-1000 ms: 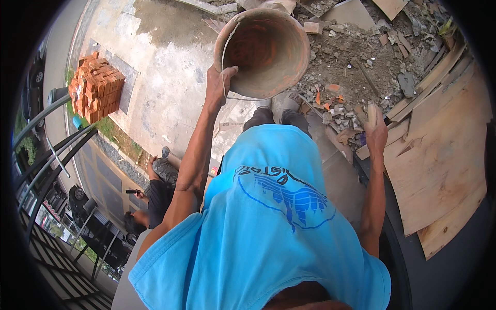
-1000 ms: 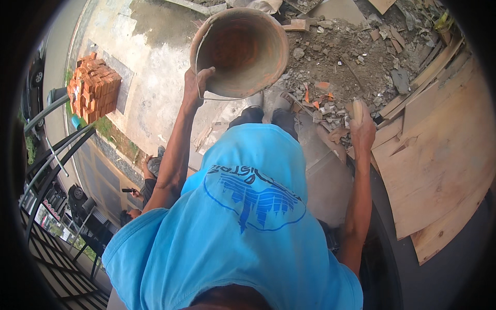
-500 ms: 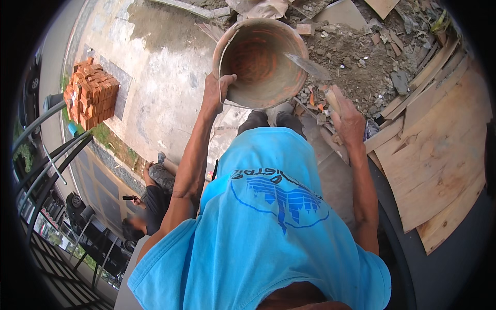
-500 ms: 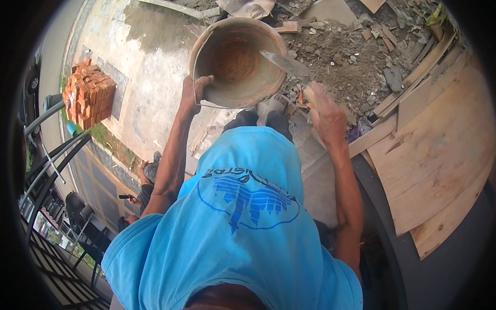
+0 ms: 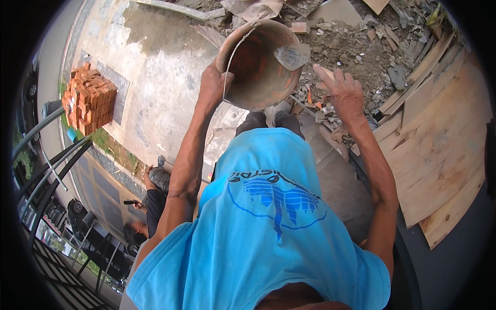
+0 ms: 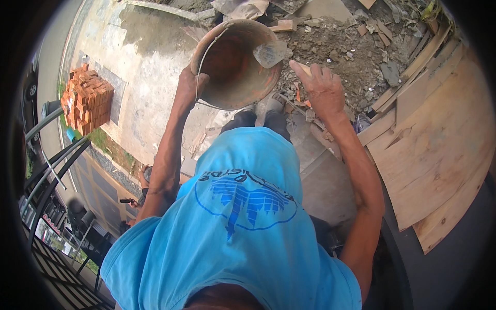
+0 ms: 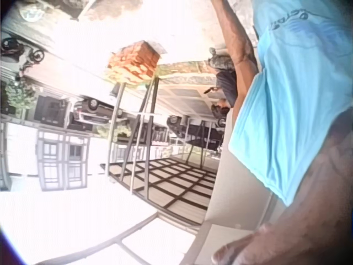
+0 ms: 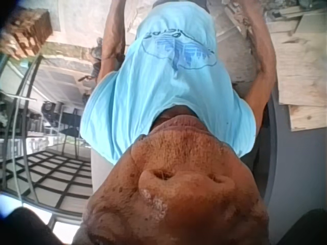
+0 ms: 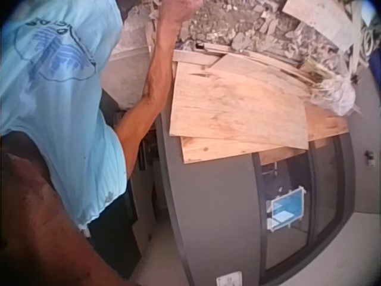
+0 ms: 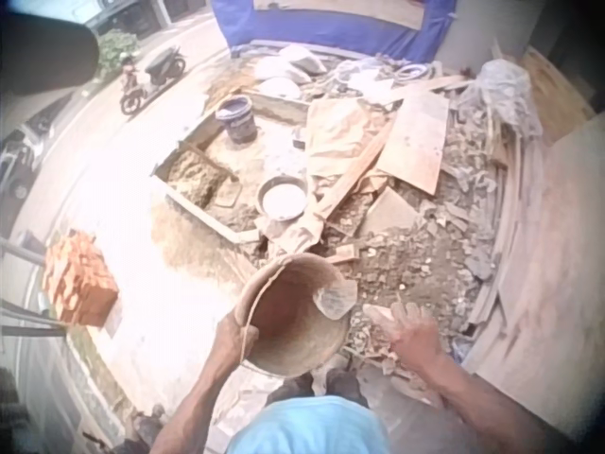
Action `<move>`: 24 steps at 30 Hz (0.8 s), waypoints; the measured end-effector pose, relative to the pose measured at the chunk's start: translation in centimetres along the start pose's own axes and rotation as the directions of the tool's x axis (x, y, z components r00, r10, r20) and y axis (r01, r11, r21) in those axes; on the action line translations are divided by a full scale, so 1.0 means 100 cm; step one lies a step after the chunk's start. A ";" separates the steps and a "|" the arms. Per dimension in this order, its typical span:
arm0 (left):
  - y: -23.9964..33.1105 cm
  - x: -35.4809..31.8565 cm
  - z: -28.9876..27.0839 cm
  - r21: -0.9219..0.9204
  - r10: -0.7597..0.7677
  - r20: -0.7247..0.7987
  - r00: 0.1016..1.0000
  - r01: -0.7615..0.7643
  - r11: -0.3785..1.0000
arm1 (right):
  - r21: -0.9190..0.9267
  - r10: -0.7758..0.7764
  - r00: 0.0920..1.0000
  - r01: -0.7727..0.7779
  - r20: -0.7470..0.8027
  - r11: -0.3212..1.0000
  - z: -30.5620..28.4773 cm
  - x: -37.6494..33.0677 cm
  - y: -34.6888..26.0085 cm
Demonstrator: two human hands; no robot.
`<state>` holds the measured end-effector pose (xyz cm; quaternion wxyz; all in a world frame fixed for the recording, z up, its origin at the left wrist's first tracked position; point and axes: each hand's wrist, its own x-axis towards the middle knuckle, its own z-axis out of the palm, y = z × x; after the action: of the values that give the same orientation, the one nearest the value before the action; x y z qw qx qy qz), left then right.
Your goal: The person walks down a staircase and picks up a bucket. They then use a trowel to scrape the inside of the bucket repeatedly, removing residue.
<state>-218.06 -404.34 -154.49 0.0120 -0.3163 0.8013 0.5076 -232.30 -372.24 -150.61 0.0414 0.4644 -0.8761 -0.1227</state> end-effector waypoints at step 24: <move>0.012 0.030 -0.032 -0.105 -0.120 0.126 0.985 0.133 0.986 | 0.561 0.557 0.827 -0.428 -0.074 0.709 -0.028 0.004 0.020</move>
<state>-220.12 -408.13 -153.02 0.0744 -0.3358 0.7475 0.5683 -233.65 -372.00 -147.46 0.0498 0.2161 -0.9561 0.1916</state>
